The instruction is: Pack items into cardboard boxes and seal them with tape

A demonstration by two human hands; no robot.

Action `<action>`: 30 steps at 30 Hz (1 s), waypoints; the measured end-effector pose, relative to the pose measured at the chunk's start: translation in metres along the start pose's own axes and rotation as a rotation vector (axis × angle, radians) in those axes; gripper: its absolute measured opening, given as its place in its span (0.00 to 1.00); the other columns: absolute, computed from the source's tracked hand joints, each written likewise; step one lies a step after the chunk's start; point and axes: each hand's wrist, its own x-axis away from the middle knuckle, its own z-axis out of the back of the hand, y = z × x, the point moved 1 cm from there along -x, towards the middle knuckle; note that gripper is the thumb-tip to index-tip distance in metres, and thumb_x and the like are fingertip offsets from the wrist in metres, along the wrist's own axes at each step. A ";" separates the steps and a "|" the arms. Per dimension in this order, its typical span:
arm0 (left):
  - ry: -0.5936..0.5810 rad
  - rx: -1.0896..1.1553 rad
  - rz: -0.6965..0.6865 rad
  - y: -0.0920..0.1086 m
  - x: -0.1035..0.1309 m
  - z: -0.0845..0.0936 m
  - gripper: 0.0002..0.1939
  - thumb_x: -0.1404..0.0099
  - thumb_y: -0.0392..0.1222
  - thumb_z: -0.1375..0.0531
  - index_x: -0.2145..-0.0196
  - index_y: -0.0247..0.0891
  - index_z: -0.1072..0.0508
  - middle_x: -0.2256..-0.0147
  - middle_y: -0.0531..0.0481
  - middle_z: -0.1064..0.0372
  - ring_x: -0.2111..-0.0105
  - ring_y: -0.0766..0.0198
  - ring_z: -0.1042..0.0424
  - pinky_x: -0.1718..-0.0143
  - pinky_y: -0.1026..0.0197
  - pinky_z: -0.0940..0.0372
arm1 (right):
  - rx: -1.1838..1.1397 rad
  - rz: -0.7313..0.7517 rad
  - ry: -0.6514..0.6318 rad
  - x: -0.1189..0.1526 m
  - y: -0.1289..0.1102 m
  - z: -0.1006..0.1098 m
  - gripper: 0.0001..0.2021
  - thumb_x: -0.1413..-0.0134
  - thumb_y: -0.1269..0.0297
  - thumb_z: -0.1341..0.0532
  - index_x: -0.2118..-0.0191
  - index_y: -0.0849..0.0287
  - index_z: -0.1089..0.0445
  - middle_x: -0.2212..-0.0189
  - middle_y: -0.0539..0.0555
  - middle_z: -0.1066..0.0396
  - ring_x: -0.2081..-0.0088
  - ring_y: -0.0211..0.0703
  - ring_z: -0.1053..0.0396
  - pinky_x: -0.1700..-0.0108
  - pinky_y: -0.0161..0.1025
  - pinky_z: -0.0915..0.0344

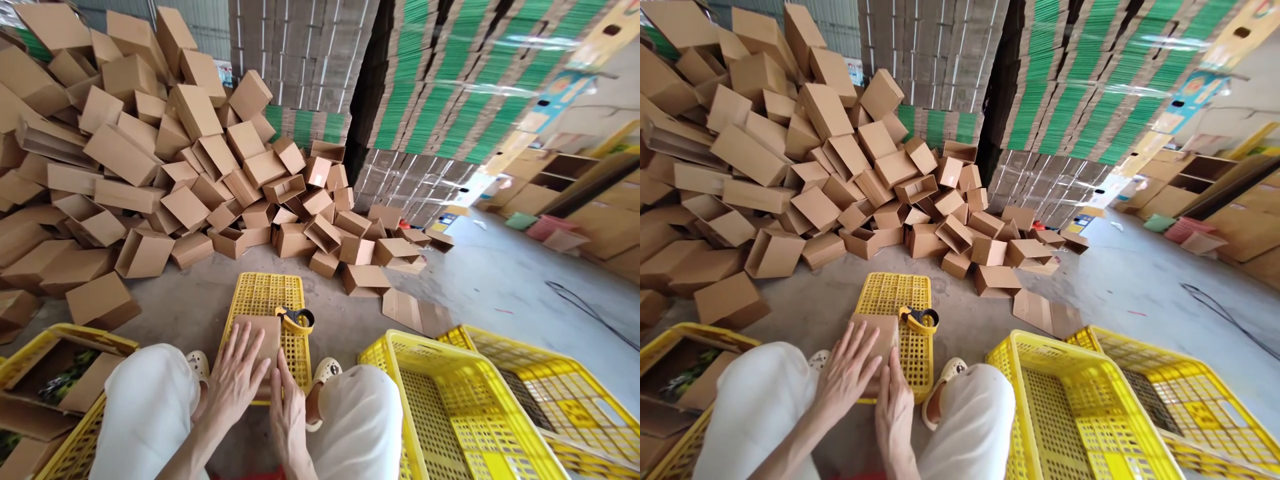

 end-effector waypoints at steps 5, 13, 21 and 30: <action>0.010 0.063 -0.031 -0.016 0.001 0.001 0.34 0.22 0.53 0.44 0.24 0.51 0.44 0.24 0.44 0.47 0.25 0.38 0.50 0.34 0.37 0.35 | -0.070 0.034 -0.091 -0.038 -0.014 -0.011 0.28 0.20 0.50 0.54 0.24 0.51 0.45 0.29 0.53 0.37 0.28 0.48 0.40 0.29 0.51 0.36; -0.188 0.221 0.422 -0.103 0.028 0.005 0.38 0.23 0.62 0.47 0.22 0.48 0.49 0.23 0.41 0.54 0.23 0.34 0.56 0.30 0.28 0.44 | 0.107 0.062 -0.081 0.006 0.072 -0.056 0.28 0.23 0.44 0.50 0.29 0.51 0.33 0.35 0.58 0.26 0.35 0.52 0.27 0.41 0.49 0.23; -0.272 0.611 0.604 -0.159 0.034 -0.027 0.41 0.27 0.62 0.42 0.24 0.40 0.44 0.27 0.35 0.41 0.26 0.42 0.44 0.30 0.39 0.39 | 0.021 -0.030 0.031 -0.020 0.125 -0.040 0.36 0.30 0.34 0.46 0.40 0.63 0.22 0.59 0.61 0.15 0.57 0.56 0.16 0.55 0.46 0.21; -0.104 0.495 0.568 -0.091 0.068 -0.109 0.33 0.21 0.52 0.54 0.25 0.35 0.43 0.40 0.35 0.24 0.40 0.49 0.23 0.41 0.48 0.27 | 0.407 -0.019 0.122 -0.021 0.125 0.010 0.27 0.26 0.55 0.48 0.32 0.67 0.30 0.37 0.68 0.27 0.37 0.50 0.25 0.41 0.45 0.26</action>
